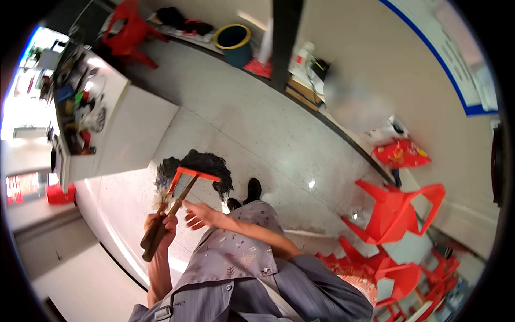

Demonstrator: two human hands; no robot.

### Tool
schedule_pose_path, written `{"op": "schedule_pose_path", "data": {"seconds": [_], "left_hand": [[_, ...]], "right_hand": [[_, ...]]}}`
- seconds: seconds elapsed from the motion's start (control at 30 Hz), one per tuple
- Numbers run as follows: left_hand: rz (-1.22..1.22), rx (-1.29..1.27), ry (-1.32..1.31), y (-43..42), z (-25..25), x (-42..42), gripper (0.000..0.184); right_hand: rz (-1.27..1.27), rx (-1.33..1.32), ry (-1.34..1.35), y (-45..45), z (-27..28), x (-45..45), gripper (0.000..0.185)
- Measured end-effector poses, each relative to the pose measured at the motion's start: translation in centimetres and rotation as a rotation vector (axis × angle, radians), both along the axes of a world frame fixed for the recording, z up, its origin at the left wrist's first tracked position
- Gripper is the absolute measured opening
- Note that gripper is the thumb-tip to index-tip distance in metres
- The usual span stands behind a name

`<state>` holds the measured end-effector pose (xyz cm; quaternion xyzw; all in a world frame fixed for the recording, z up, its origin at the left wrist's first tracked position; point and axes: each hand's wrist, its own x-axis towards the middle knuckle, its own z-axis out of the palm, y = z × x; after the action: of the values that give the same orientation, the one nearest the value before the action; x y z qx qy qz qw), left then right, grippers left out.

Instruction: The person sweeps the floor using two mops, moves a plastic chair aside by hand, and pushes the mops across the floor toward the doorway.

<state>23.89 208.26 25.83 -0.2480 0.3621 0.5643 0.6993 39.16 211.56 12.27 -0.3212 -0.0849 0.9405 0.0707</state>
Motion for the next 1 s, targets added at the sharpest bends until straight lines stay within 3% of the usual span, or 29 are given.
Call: {"op": "schedule_pose_path", "data": {"seconds": [0.07,0.13,0.17,0.23,0.3,0.33,0.4,0.47,0.53,0.6,0.67,0.7,0.8,0.83,0.97,1.0], "left_hand": [[0.034,0.064,0.055,-0.3,1.7,1.2,0.021],[0.119,0.073,-0.028,-1.1,2.8,2.3,0.021],[0.187,0.068,0.025,-1.8,2.5,3.0,0.023],[0.302,0.111,-0.017,-2.2,4.1,5.9,0.024],[0.345,0.298,-0.077,-2.9,4.0,8.3,0.029],[0.415,0.304,-0.067,-3.6,4.0,10.3,0.029],[0.467,0.209,0.21,-5.0,4.4,14.8,0.038],[0.538,0.221,0.195,-5.4,6.7,20.4,0.043],[0.677,0.155,0.287,-10.0,4.3,23.8,0.035],[0.858,0.04,0.292,-10.7,5.2,28.3,0.037],[0.897,0.237,-0.004,-11.8,4.9,31.3,0.036],[0.922,0.149,-0.044,-12.7,4.1,33.4,0.033],[0.904,0.177,-0.109,-16.8,-2.1,39.7,0.03],[0.808,-0.033,0.051,-17.3,-3.0,41.8,0.03],[0.845,-0.073,-0.097,-18.7,-7.4,48.3,0.017],[0.746,-0.122,-0.055,-18.9,-8.0,49.8,0.013]], "right_hand": [[0.1,0.044,0.206,-0.1,3.3,-1.6,0.074],[0.031,-0.044,0.227,0.6,5.9,-2.9,0.061],[0.083,-0.034,0.233,0.7,5.8,-3.1,0.061],[0.038,-0.125,0.263,0.7,5.3,-2.9,0.044],[0.16,-0.11,0.262,2.1,5.4,-0.6,0.038],[0.247,-0.117,0.258,2.6,5.7,1.1,0.032],[0.394,-0.101,0.25,4.5,5.9,4.0,0.026],[0.347,-0.074,0.093,5.6,5.5,6.3,0.017],[0.344,-0.131,0.041,9.5,6.9,10.1,0.014],[0.508,-0.154,0.19,12.7,5.0,14.5,0.012],[0.644,0.035,0.034,15.3,6.4,19.4,0.015],[0.715,0.097,-0.024,16.0,5.9,22.5,0.016],[0.866,0.268,-0.28,16.8,3.5,30.6,0.019],[0.905,0.326,-0.347,16.9,2.0,33.4,0.02],[0.979,0.277,-0.514,16.1,-3.2,44.7,0.02],[1.004,0.288,-0.517,15.9,-3.0,46.7,0.02]]}}
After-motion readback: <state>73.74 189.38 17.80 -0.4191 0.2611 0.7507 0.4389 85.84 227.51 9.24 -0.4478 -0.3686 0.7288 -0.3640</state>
